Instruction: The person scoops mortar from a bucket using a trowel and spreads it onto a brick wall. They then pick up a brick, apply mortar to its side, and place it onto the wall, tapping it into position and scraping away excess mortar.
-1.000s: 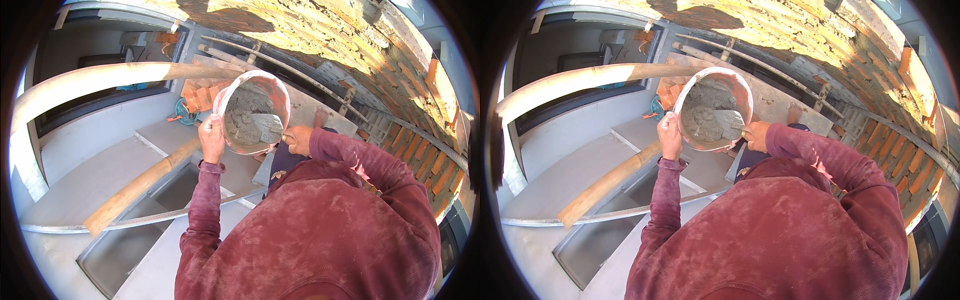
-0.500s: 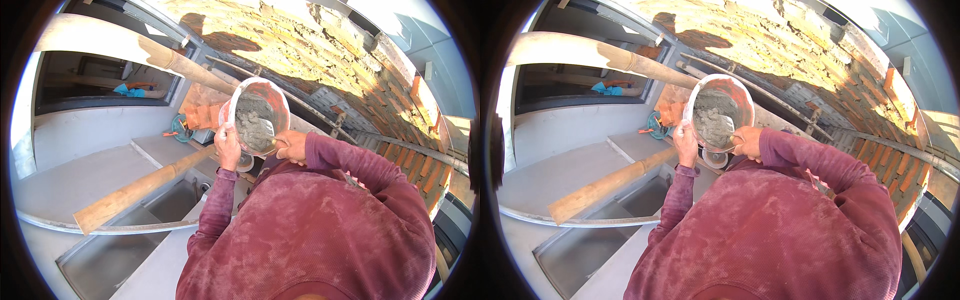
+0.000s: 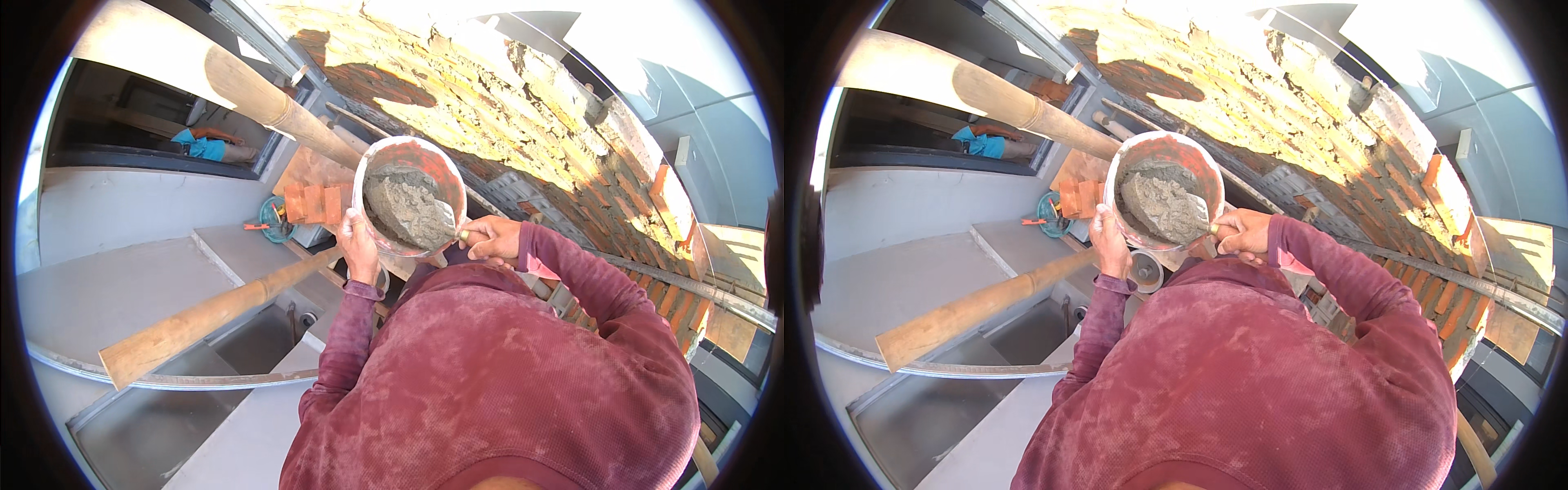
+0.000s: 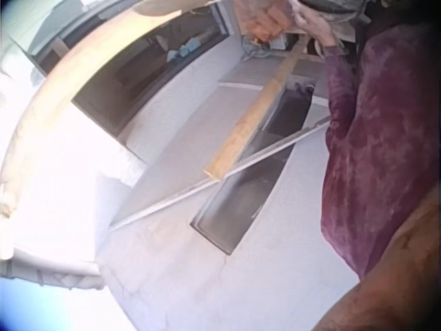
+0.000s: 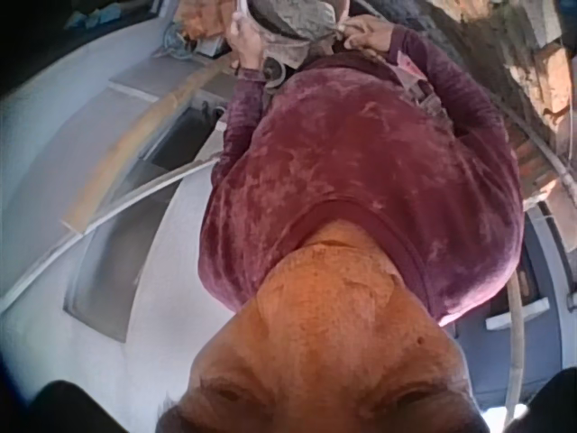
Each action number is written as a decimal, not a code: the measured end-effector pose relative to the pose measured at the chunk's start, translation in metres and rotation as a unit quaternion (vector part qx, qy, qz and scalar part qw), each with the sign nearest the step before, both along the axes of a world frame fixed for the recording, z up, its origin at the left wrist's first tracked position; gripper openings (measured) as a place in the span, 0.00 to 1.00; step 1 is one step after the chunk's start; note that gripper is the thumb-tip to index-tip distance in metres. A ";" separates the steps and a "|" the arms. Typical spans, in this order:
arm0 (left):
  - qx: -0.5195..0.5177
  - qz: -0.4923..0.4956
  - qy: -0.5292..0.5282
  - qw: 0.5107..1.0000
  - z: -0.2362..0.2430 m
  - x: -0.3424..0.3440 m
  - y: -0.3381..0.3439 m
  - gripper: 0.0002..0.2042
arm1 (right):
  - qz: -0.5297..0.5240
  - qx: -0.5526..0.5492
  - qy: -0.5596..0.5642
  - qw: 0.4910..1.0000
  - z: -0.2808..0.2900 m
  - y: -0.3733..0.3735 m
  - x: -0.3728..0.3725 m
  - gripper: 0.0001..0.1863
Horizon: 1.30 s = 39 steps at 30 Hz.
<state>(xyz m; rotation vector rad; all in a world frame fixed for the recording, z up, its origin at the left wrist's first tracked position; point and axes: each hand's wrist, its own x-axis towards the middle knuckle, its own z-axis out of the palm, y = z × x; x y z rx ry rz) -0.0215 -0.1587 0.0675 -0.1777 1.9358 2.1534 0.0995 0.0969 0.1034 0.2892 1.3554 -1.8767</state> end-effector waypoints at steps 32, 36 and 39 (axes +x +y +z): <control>-0.067 0.084 -0.112 0.988 -0.065 0.035 -0.023 0.18 | -0.067 0.777 0.205 0.592 -0.005 0.167 -0.130 0.31; -0.091 0.064 -0.095 0.989 -0.064 0.027 -0.031 0.18 | 0.121 0.847 0.238 0.459 0.002 0.158 -0.117 0.26; -0.100 0.070 -0.101 0.987 -0.048 0.022 -0.027 0.18 | -0.287 0.583 0.237 0.722 -0.003 0.147 -0.106 0.21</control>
